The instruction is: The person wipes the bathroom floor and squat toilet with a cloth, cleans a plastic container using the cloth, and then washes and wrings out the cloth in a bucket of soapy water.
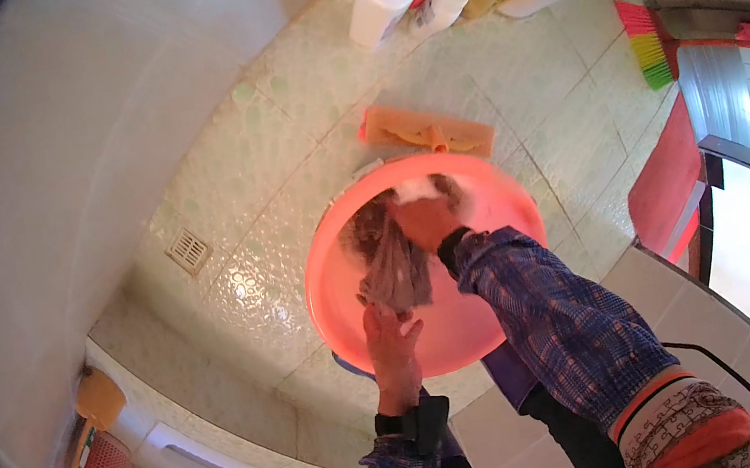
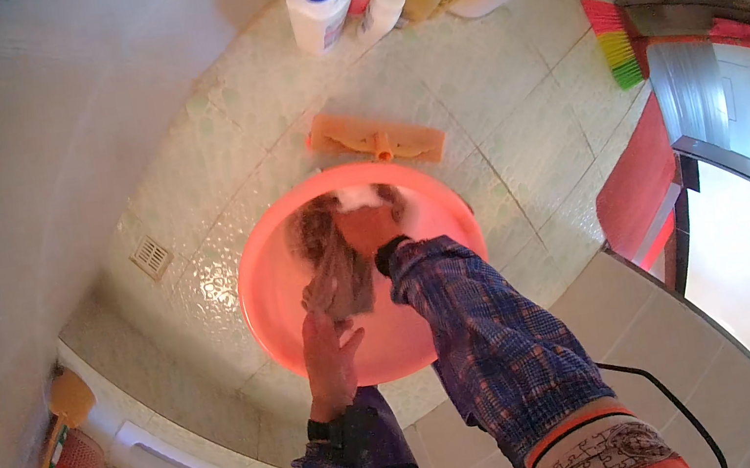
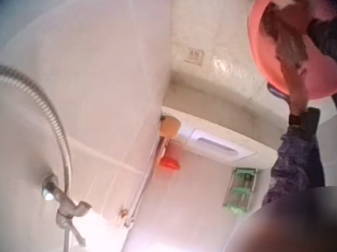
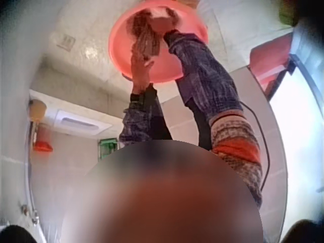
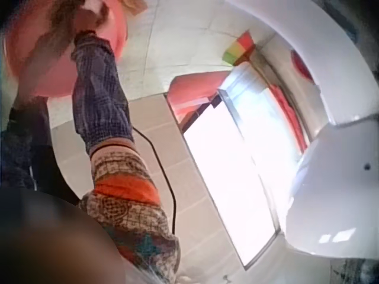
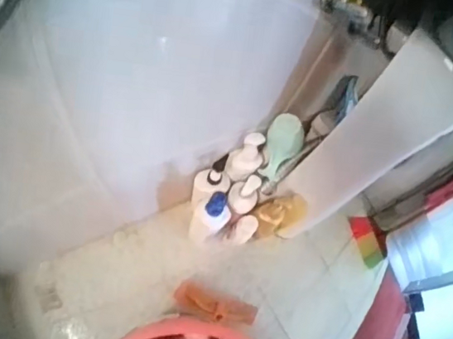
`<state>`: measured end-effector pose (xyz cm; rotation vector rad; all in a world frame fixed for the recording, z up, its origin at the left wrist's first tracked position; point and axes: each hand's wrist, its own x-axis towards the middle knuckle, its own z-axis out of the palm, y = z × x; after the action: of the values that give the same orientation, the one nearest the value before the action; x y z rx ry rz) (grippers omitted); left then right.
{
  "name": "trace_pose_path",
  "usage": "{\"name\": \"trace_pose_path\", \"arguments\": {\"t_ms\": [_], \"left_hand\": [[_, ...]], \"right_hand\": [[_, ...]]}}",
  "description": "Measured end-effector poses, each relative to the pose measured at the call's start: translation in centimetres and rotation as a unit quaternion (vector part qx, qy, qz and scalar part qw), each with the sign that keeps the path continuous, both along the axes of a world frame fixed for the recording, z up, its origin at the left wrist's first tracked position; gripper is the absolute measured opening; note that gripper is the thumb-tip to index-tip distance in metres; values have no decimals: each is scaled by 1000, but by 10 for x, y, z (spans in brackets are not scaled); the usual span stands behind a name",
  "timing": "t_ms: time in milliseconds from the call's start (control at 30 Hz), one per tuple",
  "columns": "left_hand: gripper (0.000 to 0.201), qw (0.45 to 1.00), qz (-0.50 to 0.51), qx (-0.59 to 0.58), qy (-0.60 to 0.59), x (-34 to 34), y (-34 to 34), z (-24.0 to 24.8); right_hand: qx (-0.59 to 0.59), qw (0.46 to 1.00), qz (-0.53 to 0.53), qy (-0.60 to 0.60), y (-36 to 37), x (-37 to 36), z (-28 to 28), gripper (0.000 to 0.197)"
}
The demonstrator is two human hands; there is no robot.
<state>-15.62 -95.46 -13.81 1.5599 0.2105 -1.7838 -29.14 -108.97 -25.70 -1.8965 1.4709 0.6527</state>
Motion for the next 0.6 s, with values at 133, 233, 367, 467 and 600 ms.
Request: {"name": "trace_pose_path", "arguments": {"t_ms": [133,233,367,467,600], "left_hand": [[83,996,22,-6,90,-4,-5,20],[78,975,114,147,123,-8,-21,10],[67,940,174,53,287,14,-15,-2],[57,958,152,-34,242,-3,-41,29],[55,971,49,29,233,5,-23,48]], "right_hand": [[-301,934,-56,-186,-17,-3,-12,31],[122,962,-6,-244,14,-4,18,31],[-54,872,97,-478,37,-8,157,20],[109,867,116,-472,41,-46,242,27],[262,830,167,-463,28,-54,310,28]]}}
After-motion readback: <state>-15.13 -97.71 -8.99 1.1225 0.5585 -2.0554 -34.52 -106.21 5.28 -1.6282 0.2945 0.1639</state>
